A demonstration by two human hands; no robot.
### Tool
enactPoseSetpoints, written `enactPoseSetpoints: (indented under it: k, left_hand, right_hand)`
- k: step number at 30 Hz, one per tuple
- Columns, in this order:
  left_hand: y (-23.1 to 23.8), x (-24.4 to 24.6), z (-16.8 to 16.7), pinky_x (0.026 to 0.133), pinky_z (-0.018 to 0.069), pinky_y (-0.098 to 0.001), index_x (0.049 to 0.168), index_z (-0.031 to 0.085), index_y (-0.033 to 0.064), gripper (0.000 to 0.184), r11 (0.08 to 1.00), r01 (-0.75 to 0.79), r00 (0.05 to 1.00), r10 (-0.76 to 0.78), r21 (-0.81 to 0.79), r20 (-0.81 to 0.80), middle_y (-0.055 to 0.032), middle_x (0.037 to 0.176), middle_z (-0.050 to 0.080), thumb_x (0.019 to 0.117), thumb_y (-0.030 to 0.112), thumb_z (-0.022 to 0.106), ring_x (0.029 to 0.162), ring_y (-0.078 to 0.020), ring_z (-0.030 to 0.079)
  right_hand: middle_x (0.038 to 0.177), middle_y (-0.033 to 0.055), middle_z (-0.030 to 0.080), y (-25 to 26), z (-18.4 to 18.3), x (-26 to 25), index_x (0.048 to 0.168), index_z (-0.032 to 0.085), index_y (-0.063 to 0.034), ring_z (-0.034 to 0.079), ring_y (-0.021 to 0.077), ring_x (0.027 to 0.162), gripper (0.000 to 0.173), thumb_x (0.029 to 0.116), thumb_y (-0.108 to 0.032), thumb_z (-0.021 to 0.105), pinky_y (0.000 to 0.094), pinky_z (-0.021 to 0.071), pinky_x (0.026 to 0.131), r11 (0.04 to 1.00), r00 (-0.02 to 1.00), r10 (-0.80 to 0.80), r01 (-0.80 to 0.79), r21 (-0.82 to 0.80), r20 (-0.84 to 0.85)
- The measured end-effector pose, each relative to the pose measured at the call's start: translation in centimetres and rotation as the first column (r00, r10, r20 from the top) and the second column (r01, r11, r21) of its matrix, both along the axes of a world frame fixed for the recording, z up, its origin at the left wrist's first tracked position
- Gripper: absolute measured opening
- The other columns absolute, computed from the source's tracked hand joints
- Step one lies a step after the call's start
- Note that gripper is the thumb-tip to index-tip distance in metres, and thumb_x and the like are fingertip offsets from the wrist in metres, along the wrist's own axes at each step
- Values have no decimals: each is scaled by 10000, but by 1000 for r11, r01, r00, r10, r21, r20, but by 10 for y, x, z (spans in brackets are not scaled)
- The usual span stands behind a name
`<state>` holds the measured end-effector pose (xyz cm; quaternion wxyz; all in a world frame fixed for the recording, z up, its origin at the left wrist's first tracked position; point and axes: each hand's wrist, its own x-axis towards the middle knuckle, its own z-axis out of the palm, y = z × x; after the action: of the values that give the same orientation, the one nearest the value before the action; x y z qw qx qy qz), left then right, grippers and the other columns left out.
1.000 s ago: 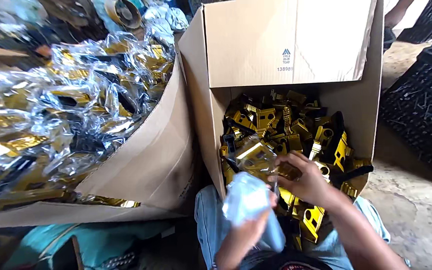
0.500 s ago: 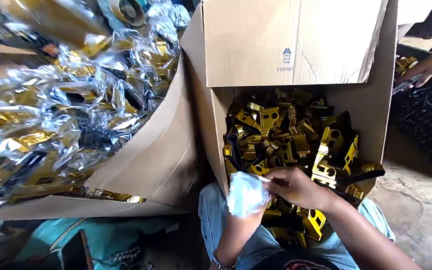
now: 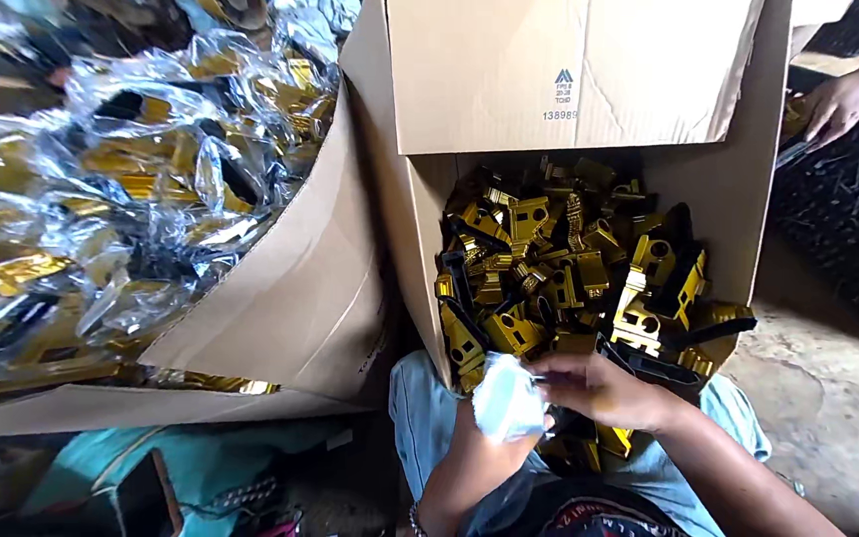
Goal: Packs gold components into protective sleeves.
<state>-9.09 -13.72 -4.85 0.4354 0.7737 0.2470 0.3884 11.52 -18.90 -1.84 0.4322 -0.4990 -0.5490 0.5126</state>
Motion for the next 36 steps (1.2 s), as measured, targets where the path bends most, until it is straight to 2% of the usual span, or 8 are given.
enactPoseSetpoints:
  k: [9,15,18,21,23,27,32,36]
  left_hand:
    - [26,-3,-5,869,589,-257,1210,552,-204,460,918,-351,928,368,-184,64,-145,1045,720,833,3,713,926,-64,706]
    - [1,3,11,821,578,-199,1101,664,43,447,920,115,979,-40,-375,202,105,932,710,722,111,890,870,27,664]
    - [11,-8,3,787,574,-189,1102,645,-36,415,916,-192,957,254,-353,141,73,872,691,735,12,833,806,24,652]
    - [23,-14,0,890,570,-210,1183,566,-142,499,876,-380,892,432,-297,133,-13,989,710,731,-57,759,941,-10,674]
    - [28,-11,1,932,565,-228,1214,527,-183,507,864,-418,863,474,-280,175,-70,1058,721,764,-73,735,1009,-40,682]
    - [32,-10,6,935,551,-196,1224,514,-194,551,824,-521,797,562,-222,218,-76,1081,695,772,-37,787,1008,-7,663]
    - [35,-12,-1,957,532,-188,1204,515,-227,567,827,-542,798,562,-149,219,-119,1106,693,762,-21,803,1061,-7,649]
    - [32,-1,1,963,535,-191,1215,535,-200,518,843,-471,840,518,-258,160,-124,1115,692,788,-34,778,1053,-14,653]
  right_hand:
    - [651,-149,625,-2,-11,-3,760,607,-167,550,-74,533,203,827,-122,794,121,465,500,988,986,-155,154,-19,-64]
    - [648,11,608,7,-12,-26,679,615,-6,523,-35,612,280,714,-179,832,128,422,567,923,985,-54,-13,384,166]
    - [632,-117,553,29,-10,1,657,543,-126,488,-85,583,393,781,-299,874,118,395,540,960,995,-62,40,279,72]
    - [1162,163,690,74,-13,21,1192,662,44,681,213,1002,325,910,-100,739,347,556,900,989,912,-123,144,-24,391]
    - [1623,212,344,104,-21,15,1588,329,-34,394,370,1466,769,898,89,647,504,325,1199,955,786,195,-16,-296,586]
    - [1611,280,276,105,-22,-5,1541,451,-113,266,555,1449,891,741,97,785,749,287,1088,900,616,381,-73,-430,690]
    - [1467,294,444,50,-24,40,1119,737,-14,373,510,1371,433,707,-85,848,707,328,1047,992,740,-30,106,-72,672]
    - [1266,7,671,11,-1,53,1247,644,-70,667,98,1103,473,803,-178,765,287,586,923,862,896,-441,436,258,-42]
